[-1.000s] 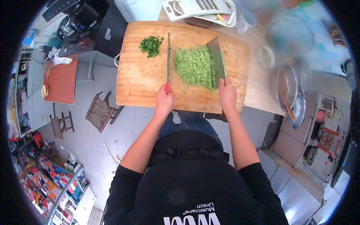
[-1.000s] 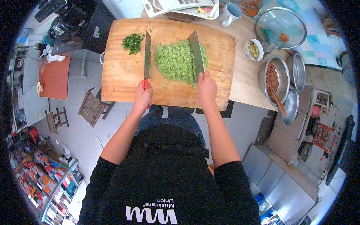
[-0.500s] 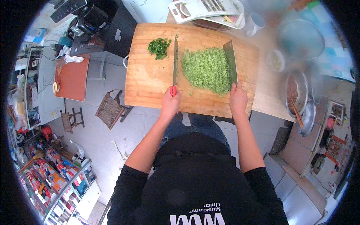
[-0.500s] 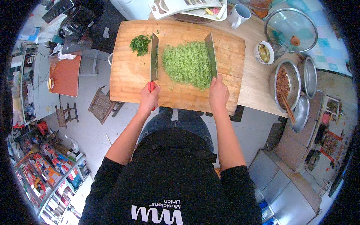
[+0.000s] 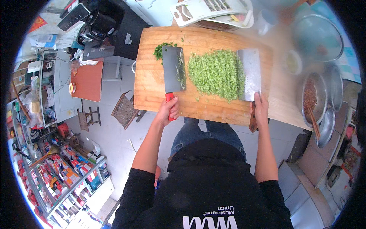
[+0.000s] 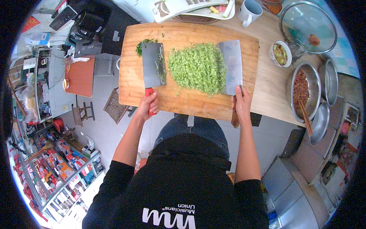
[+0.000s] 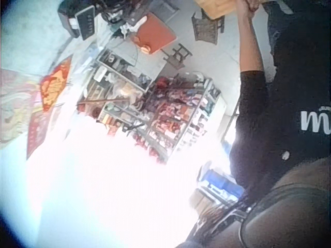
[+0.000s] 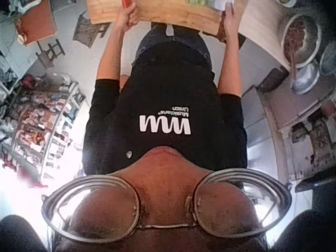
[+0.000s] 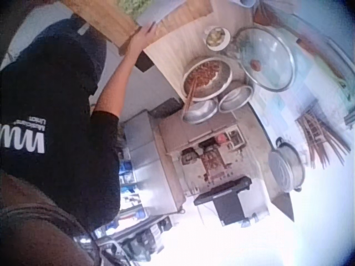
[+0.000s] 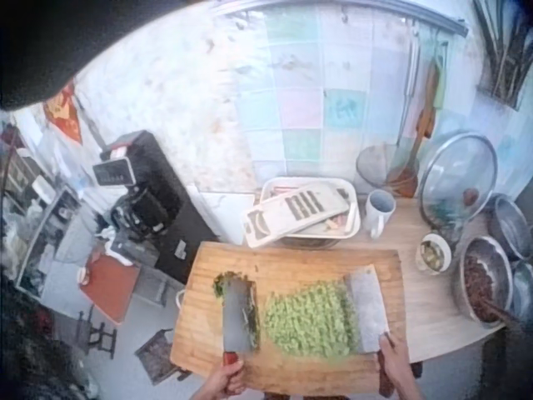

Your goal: The person uses two large knives to repeatedly chop a pile of green vegetables on a wooden cutting board. The chopped vegetables accumulate in a finer pile as the person continues chopping.

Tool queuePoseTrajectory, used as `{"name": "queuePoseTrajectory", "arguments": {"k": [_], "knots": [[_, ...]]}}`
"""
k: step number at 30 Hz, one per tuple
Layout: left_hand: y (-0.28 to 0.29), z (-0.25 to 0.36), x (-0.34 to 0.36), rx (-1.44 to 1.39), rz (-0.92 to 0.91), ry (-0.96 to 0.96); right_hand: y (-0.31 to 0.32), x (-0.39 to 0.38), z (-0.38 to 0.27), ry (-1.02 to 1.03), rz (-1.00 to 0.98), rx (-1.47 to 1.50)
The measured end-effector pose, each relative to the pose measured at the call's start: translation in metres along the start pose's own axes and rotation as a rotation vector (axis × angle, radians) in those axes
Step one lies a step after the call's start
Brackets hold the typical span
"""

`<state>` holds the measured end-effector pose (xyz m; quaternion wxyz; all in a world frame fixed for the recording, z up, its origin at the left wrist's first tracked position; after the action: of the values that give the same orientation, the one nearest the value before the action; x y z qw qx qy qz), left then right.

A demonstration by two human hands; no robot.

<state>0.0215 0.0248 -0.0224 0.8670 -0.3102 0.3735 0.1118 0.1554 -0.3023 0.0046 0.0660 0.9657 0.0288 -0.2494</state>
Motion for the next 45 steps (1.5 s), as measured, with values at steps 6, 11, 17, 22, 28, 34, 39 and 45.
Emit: {"name": "queuePoseTrajectory", "arguments": {"k": [6, 11, 17, 22, 28, 34, 39, 45], "knots": [[-0.003, -0.017, 0.003, -0.033, -0.074, 0.068, 0.003, 0.005, 0.002, -0.022, -0.034, -0.005], [-0.015, -0.015, 0.008, 0.007, -0.025, 0.082, 0.001, 0.002, -0.011, -0.065, -0.025, -0.079], [-0.039, -0.012, -0.012, 0.028, 0.124, 0.021, -0.025, -0.044, -0.050, 0.040, -0.090, -0.134], [-0.080, -0.015, -0.026, -0.040, 0.157, -0.023, -0.069, -0.079, -0.057, -0.018, -0.112, 0.098], [-0.131, -0.017, -0.021, -0.022, -0.006, -0.014, -0.089, -0.116, -0.073, 0.220, -0.170, -0.030], [-0.146, -0.011, -0.025, 0.024, -0.080, -0.010, -0.098, -0.130, -0.068, 0.296, -0.107, -0.107], [-0.147, -0.012, -0.040, 0.054, -0.102, -0.027, -0.099, -0.107, -0.055, 0.282, 0.016, -0.190], [-0.141, -0.007, -0.046, 0.066, -0.113, -0.046, -0.093, -0.113, -0.049, 0.186, 0.073, 0.001]]}}
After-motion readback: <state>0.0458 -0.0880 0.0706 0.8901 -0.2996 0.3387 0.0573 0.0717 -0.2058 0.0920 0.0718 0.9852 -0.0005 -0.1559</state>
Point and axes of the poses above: each hand's wrist, its own x-axis towards the middle knuckle, its own y-axis out of the back of the hand, z = x × y, the point moved 6 cm from there along x, towards the middle knuckle, and after that the axes turned 2 degrees about x, right-handed, at the moved point
